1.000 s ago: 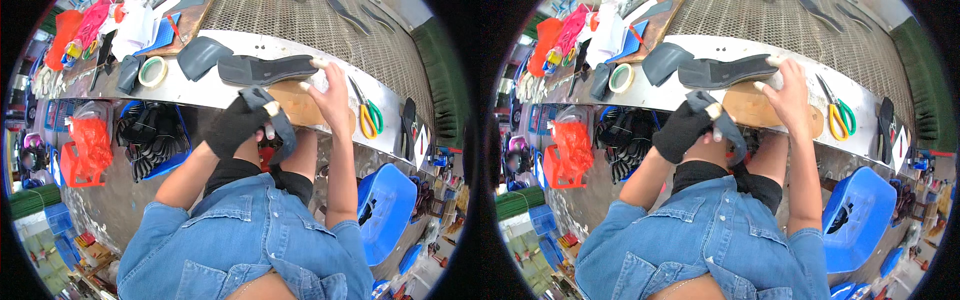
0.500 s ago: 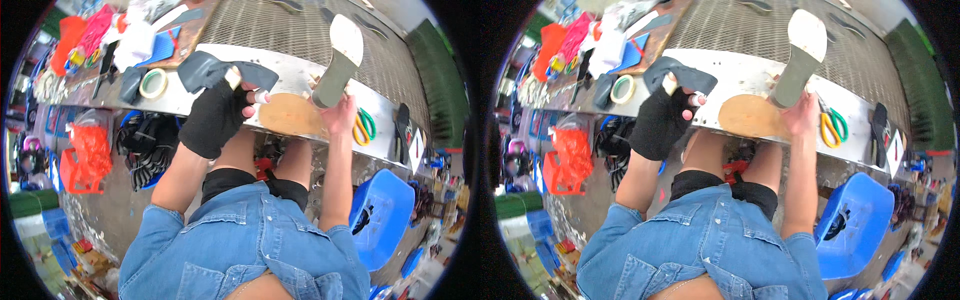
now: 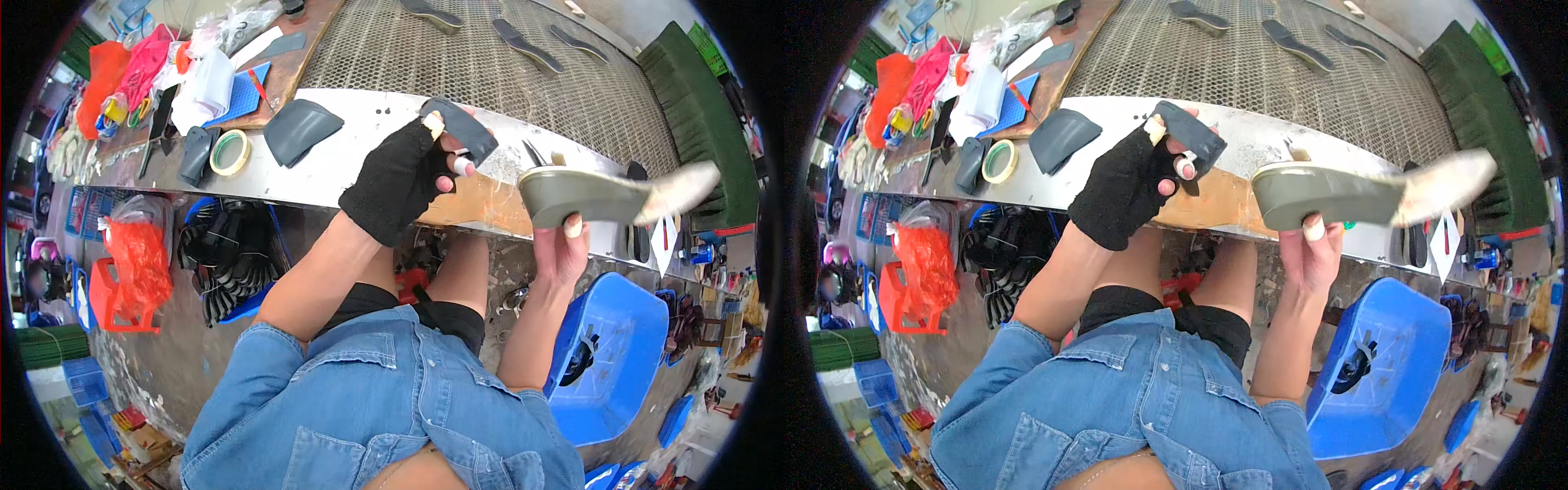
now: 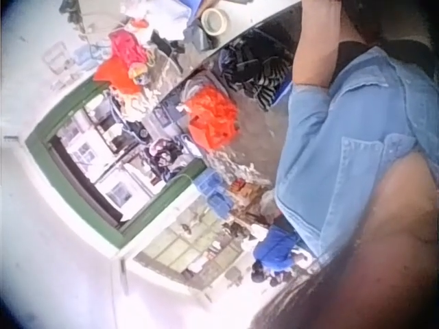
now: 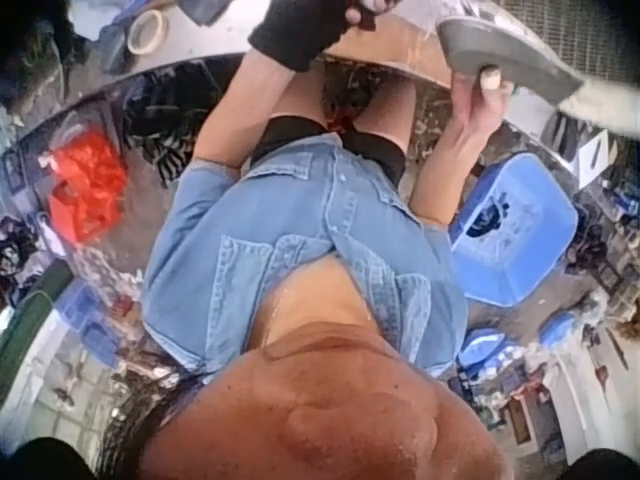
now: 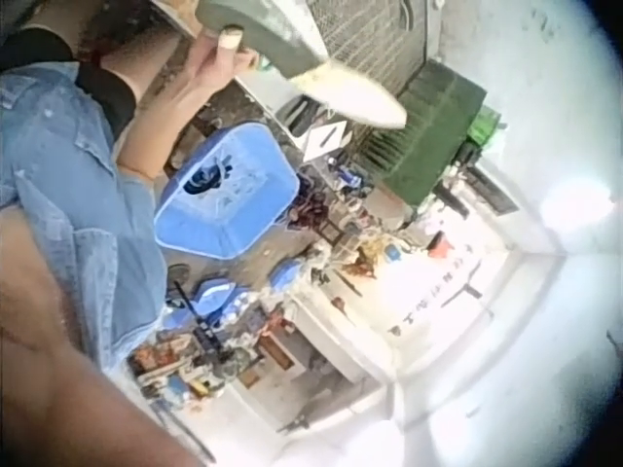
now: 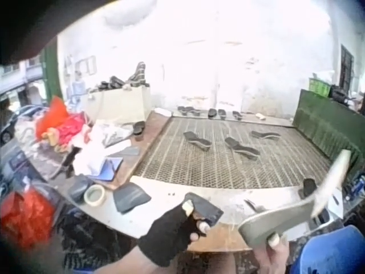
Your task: The recorder is shown manually assembling and trimming the sole of a shoe, using glue and scissors to secure components to a shoe last.
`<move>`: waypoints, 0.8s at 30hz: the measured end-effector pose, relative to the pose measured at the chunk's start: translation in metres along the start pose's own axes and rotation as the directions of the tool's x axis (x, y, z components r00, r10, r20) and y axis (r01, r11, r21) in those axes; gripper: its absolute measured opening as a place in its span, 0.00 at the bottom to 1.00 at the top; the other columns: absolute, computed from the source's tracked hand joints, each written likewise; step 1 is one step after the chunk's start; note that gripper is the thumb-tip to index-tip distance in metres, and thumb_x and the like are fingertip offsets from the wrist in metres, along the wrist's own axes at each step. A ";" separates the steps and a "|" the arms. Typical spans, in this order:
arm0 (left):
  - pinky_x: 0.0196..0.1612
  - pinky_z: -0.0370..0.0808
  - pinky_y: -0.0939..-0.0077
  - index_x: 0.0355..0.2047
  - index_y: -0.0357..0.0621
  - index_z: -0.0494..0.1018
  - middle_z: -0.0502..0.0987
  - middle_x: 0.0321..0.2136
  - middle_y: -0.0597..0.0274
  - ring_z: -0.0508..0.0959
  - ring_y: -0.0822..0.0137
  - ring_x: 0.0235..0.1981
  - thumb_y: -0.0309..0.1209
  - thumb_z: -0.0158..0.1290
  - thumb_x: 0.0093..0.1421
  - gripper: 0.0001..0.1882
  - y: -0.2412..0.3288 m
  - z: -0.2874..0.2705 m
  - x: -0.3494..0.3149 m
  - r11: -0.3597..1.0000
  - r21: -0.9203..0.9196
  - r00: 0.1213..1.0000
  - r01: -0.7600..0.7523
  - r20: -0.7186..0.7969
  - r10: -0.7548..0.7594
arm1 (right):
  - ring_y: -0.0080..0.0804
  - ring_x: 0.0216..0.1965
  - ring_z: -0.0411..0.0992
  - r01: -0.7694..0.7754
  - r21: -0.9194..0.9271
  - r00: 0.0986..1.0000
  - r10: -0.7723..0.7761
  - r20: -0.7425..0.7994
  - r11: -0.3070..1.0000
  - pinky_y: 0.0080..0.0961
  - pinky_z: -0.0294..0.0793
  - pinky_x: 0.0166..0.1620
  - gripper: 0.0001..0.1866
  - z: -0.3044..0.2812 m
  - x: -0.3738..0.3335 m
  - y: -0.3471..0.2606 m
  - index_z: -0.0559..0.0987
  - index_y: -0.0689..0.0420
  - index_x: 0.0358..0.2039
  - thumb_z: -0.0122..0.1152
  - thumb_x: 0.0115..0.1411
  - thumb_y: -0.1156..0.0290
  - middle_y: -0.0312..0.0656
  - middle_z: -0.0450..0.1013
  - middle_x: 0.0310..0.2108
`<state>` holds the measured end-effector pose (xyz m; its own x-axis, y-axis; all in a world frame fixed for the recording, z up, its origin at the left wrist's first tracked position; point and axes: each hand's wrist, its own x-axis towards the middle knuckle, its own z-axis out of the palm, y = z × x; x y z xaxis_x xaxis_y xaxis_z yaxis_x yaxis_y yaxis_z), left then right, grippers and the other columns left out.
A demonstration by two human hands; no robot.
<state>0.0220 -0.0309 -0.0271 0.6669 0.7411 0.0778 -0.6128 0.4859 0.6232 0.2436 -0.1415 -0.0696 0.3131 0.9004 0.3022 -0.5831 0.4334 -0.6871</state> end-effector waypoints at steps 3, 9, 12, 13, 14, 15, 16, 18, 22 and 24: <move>0.22 0.72 0.93 0.53 0.40 0.65 0.75 0.39 0.56 0.76 0.73 0.27 0.40 0.45 0.64 0.21 0.005 0.024 -0.005 0.999 -0.023 0.983 0.025 -0.180 -0.029 | 0.40 0.56 0.63 0.096 -0.073 0.995 -0.095 0.012 0.993 0.43 0.58 0.60 0.35 0.026 0.001 0.000 0.65 0.60 0.55 0.69 0.45 0.74 0.44 0.66 0.52; 0.26 0.72 0.86 0.46 0.38 0.68 0.74 0.35 0.58 0.77 0.67 0.35 0.39 0.44 0.64 0.17 -0.008 -0.017 -0.010 0.984 0.175 0.968 -0.010 -0.244 0.053 | 0.34 0.55 0.63 0.018 -0.202 0.999 -0.012 0.031 0.979 0.37 0.61 0.59 0.47 0.049 -0.023 0.012 0.60 0.60 0.58 0.77 0.38 0.69 0.39 0.62 0.55; 0.29 0.71 0.91 0.49 0.39 0.67 0.75 0.32 0.60 0.74 0.75 0.29 0.40 0.42 0.66 0.19 -0.008 -0.033 -0.007 0.999 -0.025 0.998 -0.025 -0.059 0.023 | 0.34 0.55 0.63 0.024 -0.264 0.999 -0.030 -0.020 0.964 0.34 0.63 0.57 0.46 0.053 -0.022 0.016 0.61 0.61 0.57 0.76 0.38 0.70 0.40 0.62 0.56; 0.29 0.71 0.91 0.49 0.39 0.67 0.75 0.32 0.60 0.74 0.75 0.29 0.40 0.42 0.66 0.19 -0.005 -0.019 -0.008 0.999 -0.028 0.998 -0.018 -0.058 0.016 | 0.34 0.55 0.63 0.023 -0.267 0.999 -0.031 -0.027 0.963 0.34 0.63 0.57 0.46 0.053 -0.021 0.018 0.61 0.61 0.57 0.76 0.38 0.70 0.40 0.62 0.56; 0.27 0.69 0.91 0.49 0.39 0.66 0.75 0.32 0.60 0.74 0.76 0.28 0.40 0.42 0.65 0.19 -0.004 0.000 -0.009 0.999 0.023 0.972 -0.038 -0.230 0.042 | 0.34 0.55 0.63 0.020 -0.275 0.999 -0.029 -0.029 0.961 0.34 0.64 0.57 0.45 0.052 -0.021 0.019 0.62 0.61 0.57 0.76 0.39 0.71 0.42 0.62 0.56; 0.25 0.68 0.91 0.49 0.39 0.66 0.75 0.32 0.59 0.73 0.76 0.27 0.40 0.43 0.65 0.19 -0.002 0.012 -0.010 0.995 0.080 0.915 -0.054 -0.394 0.081 | 0.35 0.55 0.63 0.016 -0.280 0.999 -0.024 -0.025 0.960 0.34 0.64 0.57 0.43 0.051 -0.021 0.020 0.63 0.62 0.56 0.75 0.39 0.71 0.43 0.63 0.55; 0.25 0.68 0.91 0.49 0.39 0.66 0.75 0.32 0.59 0.73 0.76 0.27 0.40 0.43 0.65 0.19 -0.002 0.010 -0.010 0.995 0.079 0.916 -0.053 -0.393 0.080 | 0.37 0.55 0.64 0.028 -0.320 0.999 -0.039 -0.029 0.947 0.35 0.64 0.57 0.41 0.049 -0.023 0.021 0.64 0.62 0.55 0.74 0.40 0.73 0.46 0.64 0.55; 0.26 0.69 0.90 0.50 0.38 0.66 0.75 0.34 0.59 0.75 0.74 0.31 0.39 0.44 0.65 0.19 -0.005 0.003 -0.012 0.995 -0.088 0.934 -0.053 -0.356 0.018 | 0.37 0.54 0.65 0.073 -0.378 0.996 -0.085 -0.016 0.923 0.35 0.64 0.56 0.41 0.054 -0.025 0.023 0.65 0.62 0.55 0.74 0.40 0.73 0.45 0.65 0.54; 0.40 0.75 0.82 0.51 0.38 0.66 0.75 0.39 0.56 0.75 0.67 0.43 0.40 0.45 0.64 0.21 -0.015 -0.024 -0.009 0.983 0.180 0.969 0.032 -0.248 0.014 | 0.37 0.51 0.67 0.038 -0.629 0.999 -0.025 0.030 0.777 0.35 0.65 0.56 0.36 0.059 -0.014 0.007 0.66 0.63 0.54 0.71 0.44 0.72 0.47 0.67 0.51; 0.42 0.74 0.79 0.51 0.39 0.66 0.75 0.40 0.55 0.75 0.66 0.43 0.39 0.45 0.64 0.20 -0.025 -0.023 -0.006 0.990 0.138 0.976 -0.014 -0.213 0.044 | 0.46 0.47 0.69 0.307 -0.851 0.946 -0.236 0.223 0.427 0.39 0.65 0.53 0.16 0.095 -0.010 0.009 0.77 0.57 0.41 0.62 0.48 0.76 0.46 0.74 0.40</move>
<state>0.0230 -0.0369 -0.0609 0.5338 0.8433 -0.0622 -0.5577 0.4064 0.7238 0.1637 -0.1432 -0.0161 0.2667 0.7582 0.5949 0.4852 0.4277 -0.7626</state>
